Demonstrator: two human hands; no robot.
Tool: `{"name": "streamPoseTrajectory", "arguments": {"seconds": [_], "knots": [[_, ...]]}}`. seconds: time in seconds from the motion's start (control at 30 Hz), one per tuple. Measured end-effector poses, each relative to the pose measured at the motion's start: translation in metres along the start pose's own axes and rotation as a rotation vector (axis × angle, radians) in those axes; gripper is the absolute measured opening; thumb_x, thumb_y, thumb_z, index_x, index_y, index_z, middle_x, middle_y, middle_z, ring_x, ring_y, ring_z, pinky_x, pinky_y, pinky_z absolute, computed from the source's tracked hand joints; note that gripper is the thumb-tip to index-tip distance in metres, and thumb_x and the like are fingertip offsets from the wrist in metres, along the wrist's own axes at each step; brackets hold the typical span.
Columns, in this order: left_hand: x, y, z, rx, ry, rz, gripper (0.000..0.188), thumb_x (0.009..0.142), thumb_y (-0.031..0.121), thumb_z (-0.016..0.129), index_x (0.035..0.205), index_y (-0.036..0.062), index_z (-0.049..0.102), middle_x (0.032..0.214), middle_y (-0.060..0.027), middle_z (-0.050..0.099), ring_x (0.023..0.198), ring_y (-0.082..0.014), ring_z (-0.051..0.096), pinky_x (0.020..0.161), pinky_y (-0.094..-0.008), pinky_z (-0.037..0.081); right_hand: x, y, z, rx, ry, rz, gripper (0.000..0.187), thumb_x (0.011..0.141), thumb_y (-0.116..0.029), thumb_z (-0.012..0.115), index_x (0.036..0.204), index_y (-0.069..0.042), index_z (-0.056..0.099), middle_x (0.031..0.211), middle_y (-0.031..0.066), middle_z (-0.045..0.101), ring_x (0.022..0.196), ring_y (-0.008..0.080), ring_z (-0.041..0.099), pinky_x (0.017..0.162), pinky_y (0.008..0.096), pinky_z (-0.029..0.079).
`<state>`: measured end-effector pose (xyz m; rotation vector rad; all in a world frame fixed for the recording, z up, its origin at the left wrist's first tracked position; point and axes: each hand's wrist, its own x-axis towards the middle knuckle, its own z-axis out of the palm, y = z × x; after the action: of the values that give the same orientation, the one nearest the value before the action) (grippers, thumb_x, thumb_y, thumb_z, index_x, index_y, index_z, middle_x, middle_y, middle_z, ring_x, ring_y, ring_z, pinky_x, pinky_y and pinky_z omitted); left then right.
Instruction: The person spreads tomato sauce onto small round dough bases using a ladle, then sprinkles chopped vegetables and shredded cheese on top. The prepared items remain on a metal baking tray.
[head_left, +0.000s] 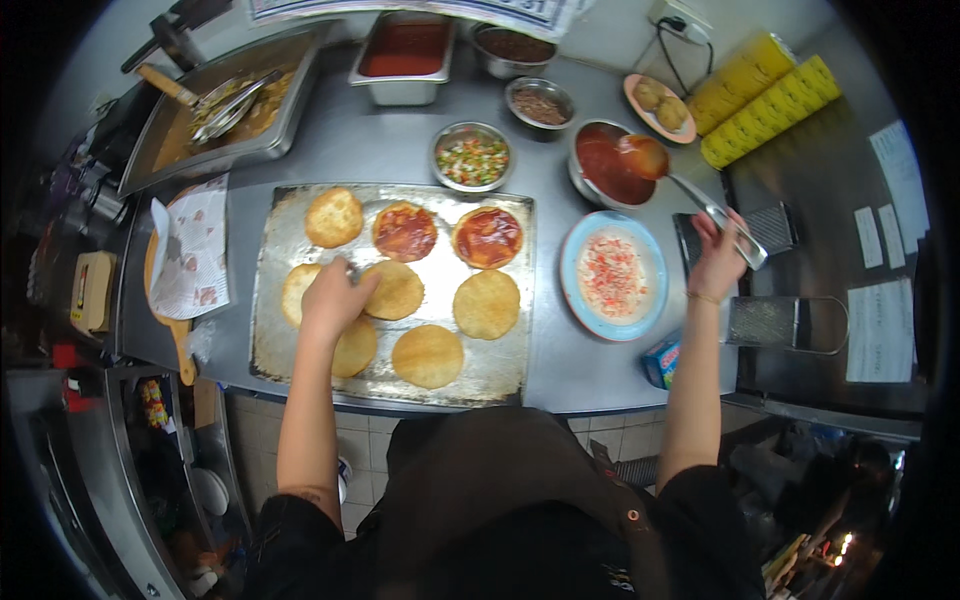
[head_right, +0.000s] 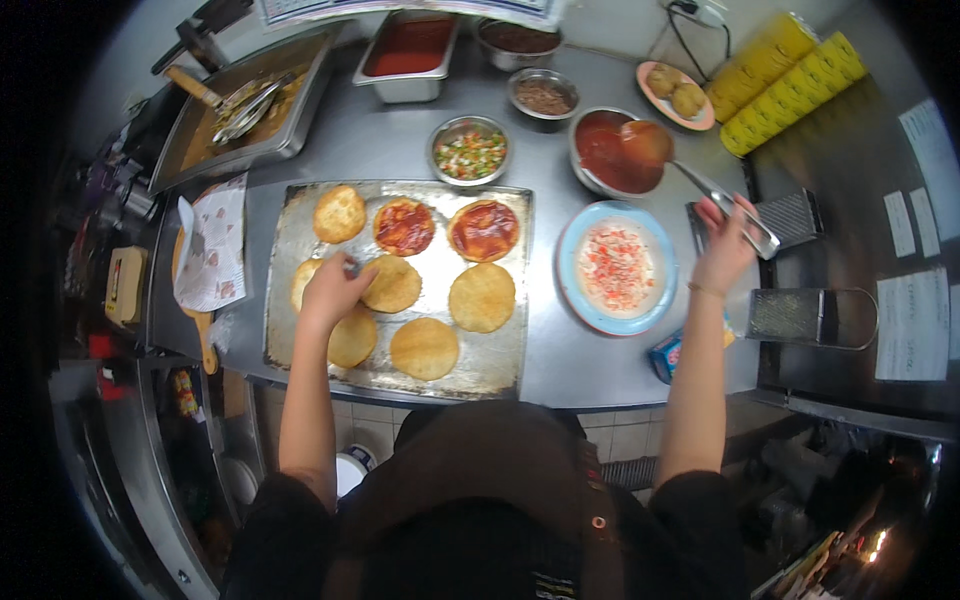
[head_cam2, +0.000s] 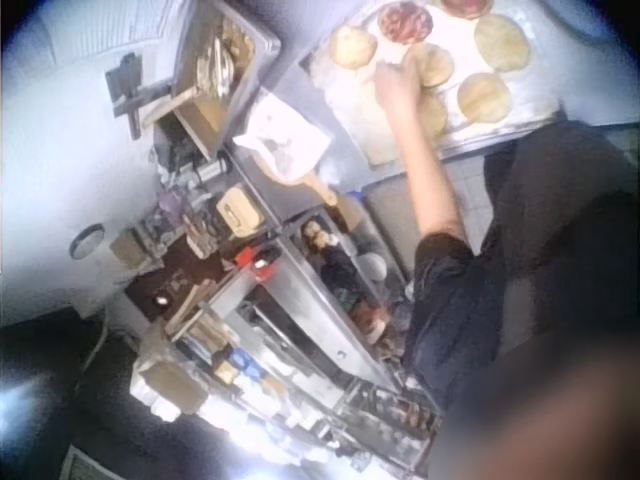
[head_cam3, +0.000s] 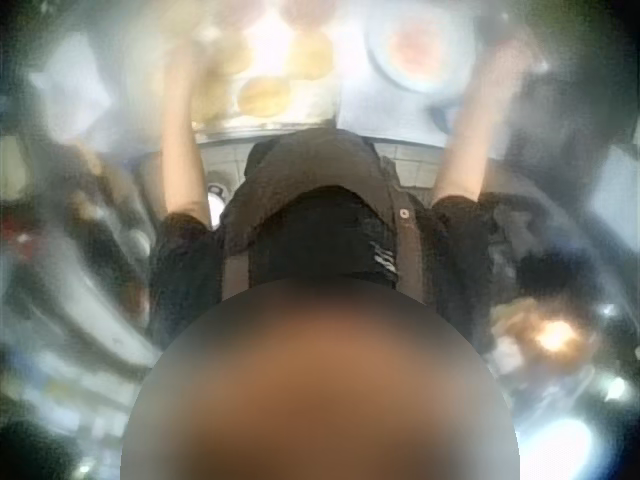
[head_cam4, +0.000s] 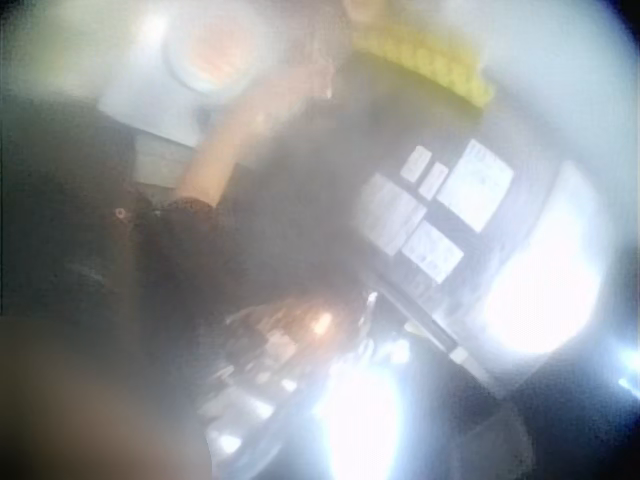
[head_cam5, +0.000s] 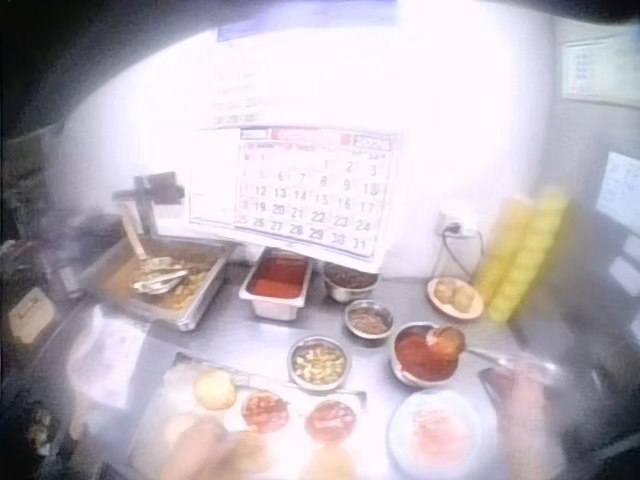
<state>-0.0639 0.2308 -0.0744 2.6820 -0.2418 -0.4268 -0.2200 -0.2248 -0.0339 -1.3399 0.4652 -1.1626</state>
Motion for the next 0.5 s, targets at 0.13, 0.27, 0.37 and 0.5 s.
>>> {"name": "streamPoseTrajectory", "arguments": {"seconds": [0.13, 0.27, 0.37, 0.5], "knots": [[-0.006, -0.007, 0.024, -0.246, 0.037, -0.068, 0.034, 0.072, 0.024, 0.069, 0.093, 0.0001, 0.056, 0.075, -0.0095, 0.058, 0.070, -0.0214, 0.059, 0.064, -0.0321, 0.048, 0.014, 0.049, 0.005, -0.036, -0.132, 0.082, 0.022, 0.093, -0.015, 0.047, 0.107, 0.001, 0.049, 0.089, 0.0150, 0.059, 0.071, 0.0238, 0.065, 0.067, 0.0336, 0.056], [-0.010, -0.014, 0.029, -0.544, 0.108, -0.103, 0.021, 0.074, 0.012, 0.067, 0.087, 0.0010, 0.054, 0.069, -0.0005, 0.050, 0.065, -0.0101, 0.052, 0.059, -0.0237, 0.045, 0.010, 0.066, 0.002, 0.127, -0.076, 0.384, 0.025, 0.092, -0.015, 0.047, 0.107, 0.005, 0.046, 0.091, 0.0162, 0.057, 0.074, 0.0257, 0.064, 0.070, 0.0358, 0.056], [-0.021, -0.010, 0.022, -0.809, 0.189, -0.085, 0.014, 0.080, 0.010, 0.059, 0.090, 0.0025, 0.052, 0.079, -0.0014, 0.054, 0.073, -0.0089, 0.053, 0.065, -0.0225, 0.045, 0.017, 0.079, -0.019, 0.288, 0.069, 0.501, 0.027, 0.092, -0.014, 0.047, 0.109, 0.007, 0.044, 0.095, 0.0181, 0.054, 0.081, 0.0273, 0.062, 0.073, 0.0379, 0.056], [-0.043, 0.067, 0.014, -1.327, 0.268, -0.039, 0.023, 0.083, 0.010, 0.048, 0.104, 0.0014, 0.049, 0.102, -0.0092, 0.057, 0.091, -0.0166, 0.057, 0.077, -0.0307, 0.048, 0.038, 0.089, -0.044, 0.425, 0.109, 0.544, 0.028, 0.091, -0.013, 0.048, 0.111, 0.008, 0.043, 0.096, 0.0178, 0.053, 0.083, 0.0274, 0.061, 0.076, 0.0396, 0.055]]}}
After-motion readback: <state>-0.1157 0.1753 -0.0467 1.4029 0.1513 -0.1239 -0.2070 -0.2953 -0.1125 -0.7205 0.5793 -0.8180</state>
